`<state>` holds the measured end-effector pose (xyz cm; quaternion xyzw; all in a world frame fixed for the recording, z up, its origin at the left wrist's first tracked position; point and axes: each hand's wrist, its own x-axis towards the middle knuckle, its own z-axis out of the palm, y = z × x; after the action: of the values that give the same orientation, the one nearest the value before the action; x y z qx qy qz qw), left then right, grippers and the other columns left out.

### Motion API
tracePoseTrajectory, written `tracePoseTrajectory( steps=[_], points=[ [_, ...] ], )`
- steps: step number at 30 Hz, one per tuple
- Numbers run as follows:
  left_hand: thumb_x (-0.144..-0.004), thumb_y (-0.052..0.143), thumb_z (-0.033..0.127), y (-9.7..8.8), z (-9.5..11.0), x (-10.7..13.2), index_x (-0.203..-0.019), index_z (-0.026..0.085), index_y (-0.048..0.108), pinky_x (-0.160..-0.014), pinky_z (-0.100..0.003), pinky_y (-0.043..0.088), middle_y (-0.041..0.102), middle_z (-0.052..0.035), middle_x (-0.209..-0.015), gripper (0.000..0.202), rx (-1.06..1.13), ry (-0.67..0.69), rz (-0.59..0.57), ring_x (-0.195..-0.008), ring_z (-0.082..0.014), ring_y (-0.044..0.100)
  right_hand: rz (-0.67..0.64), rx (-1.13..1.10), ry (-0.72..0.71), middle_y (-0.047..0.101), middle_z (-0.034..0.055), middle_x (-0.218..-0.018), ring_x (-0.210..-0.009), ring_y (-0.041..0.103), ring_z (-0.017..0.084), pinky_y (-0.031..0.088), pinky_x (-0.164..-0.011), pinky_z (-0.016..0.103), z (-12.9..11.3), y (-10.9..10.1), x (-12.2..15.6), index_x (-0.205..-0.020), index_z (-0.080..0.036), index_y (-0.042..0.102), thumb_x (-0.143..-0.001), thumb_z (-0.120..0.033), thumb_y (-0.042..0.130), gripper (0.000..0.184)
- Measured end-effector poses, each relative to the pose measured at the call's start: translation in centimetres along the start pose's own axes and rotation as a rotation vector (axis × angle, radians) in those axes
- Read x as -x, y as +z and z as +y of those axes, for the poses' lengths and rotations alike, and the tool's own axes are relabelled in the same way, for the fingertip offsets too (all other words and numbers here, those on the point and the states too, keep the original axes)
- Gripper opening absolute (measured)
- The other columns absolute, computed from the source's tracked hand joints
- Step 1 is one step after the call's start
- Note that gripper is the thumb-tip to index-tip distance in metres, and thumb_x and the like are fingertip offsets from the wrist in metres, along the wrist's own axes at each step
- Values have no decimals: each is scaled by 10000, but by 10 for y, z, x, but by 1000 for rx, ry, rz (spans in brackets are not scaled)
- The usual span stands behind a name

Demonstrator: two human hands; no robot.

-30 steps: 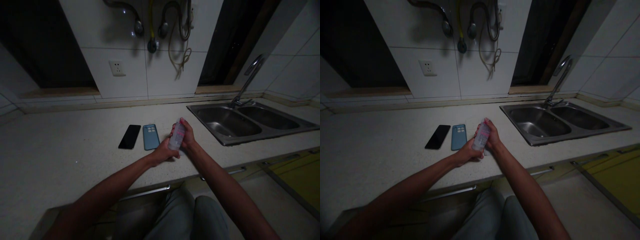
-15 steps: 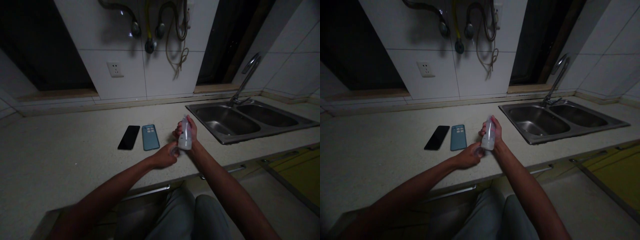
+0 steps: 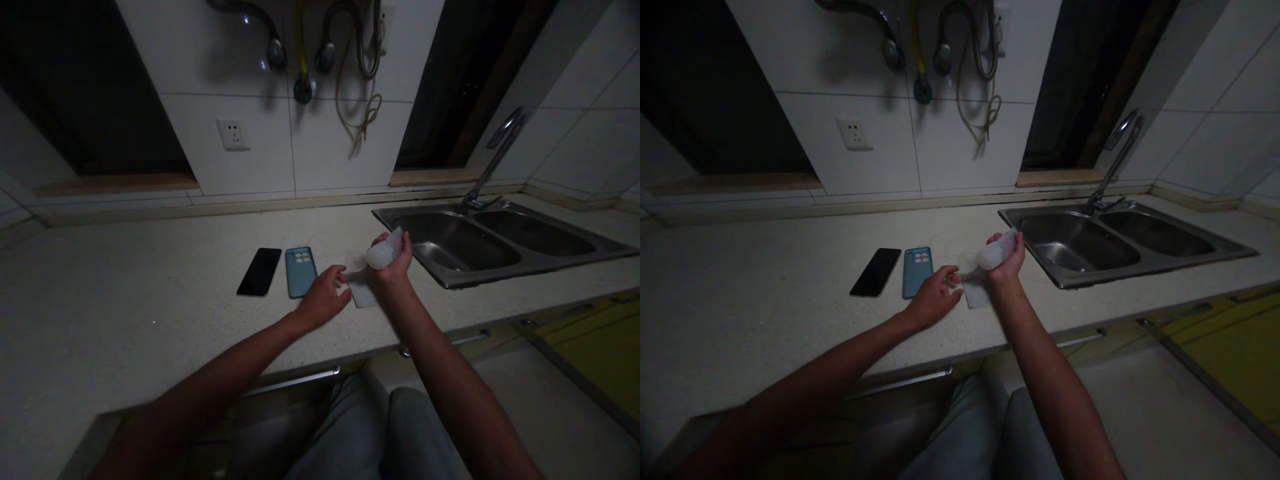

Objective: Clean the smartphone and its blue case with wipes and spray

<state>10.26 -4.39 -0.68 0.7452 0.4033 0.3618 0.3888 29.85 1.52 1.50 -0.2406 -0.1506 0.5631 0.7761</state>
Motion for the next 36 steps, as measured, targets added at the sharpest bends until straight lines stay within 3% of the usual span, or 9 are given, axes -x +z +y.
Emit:
tracePoseTrajectory(
  steps=[3,6,11,15,18,21,24,29,36],
  points=[
    [-824,688,397,0,1,4,-1285,206,559,-925,-411,479,559,-118,-1233,515,-296,206,-49,-1074,-259,574,164,-186,-55,636,-31,-577,-536,625,112,521,-556,220,-3,-7,-7,-695,-221,592,-894,-484,447,361],
    [-803,676,587,4,4,6,-1227,226,644,-895,-436,482,525,-132,-1272,558,-459,266,-175,-1045,-288,580,222,-180,-53,659,-17,-589,-549,642,134,531,-566,255,-2,-14,-12,-699,-220,598,-883,-520,453,381],
    [-916,581,371,13,3,2,-910,212,755,-825,-361,465,618,-99,-1032,235,-477,307,-166,-916,-224,590,206,-160,-18,668,-2,-592,-546,642,139,535,-573,265,3,-19,-16,-709,-208,601,-874,-545,475,396],
    [-864,620,286,12,1,-5,-810,191,746,-741,-300,449,644,-58,-878,166,-168,257,-3,-777,-161,575,212,-186,-18,667,7,-604,-552,643,148,541,-575,276,4,-18,-17,-747,-200,592,-903,-536,462,392],
    [-778,696,367,8,0,-12,-731,176,717,-647,-267,438,634,-28,-742,198,216,63,126,-676,-137,549,206,-187,-59,661,0,-599,-544,639,163,549,-574,301,4,-17,-17,-770,-210,570,-916,-530,465,367],
    [-681,754,405,3,1,-18,-711,165,697,-564,-246,432,634,-12,-700,249,607,-178,129,-601,-118,531,216,-180,-46,659,4,-594,-531,637,162,546,-561,296,4,-15,-15,-771,-211,559,-931,-525,452,368],
    [-629,783,313,-2,3,-20,-704,147,668,-609,-259,491,656,-30,-753,216,877,-261,132,-675,-141,592,234,-189,-20,663,8,-593,-533,644,160,548,-558,290,4,-11,-12,-773,-211,559,-936,-520,450,366],
    [-798,603,188,-11,13,-20,-797,129,622,-804,-436,559,686,-93,-805,63,1161,-491,100,-782,-227,681,203,-201,-18,668,2,-595,-536,651,164,558,-565,302,4,-10,-11,-780,-217,569,-923,-507,488,333],
    [-958,442,349,-22,21,-22,-980,136,586,-899,-573,519,712,-135,-929,258,1319,-673,61,-873,-282,715,214,-190,3,665,9,-579,-535,648,154,558,-558,281,0,-8,-8,-748,-209,570,-940,-502,451,370]
  ],
)
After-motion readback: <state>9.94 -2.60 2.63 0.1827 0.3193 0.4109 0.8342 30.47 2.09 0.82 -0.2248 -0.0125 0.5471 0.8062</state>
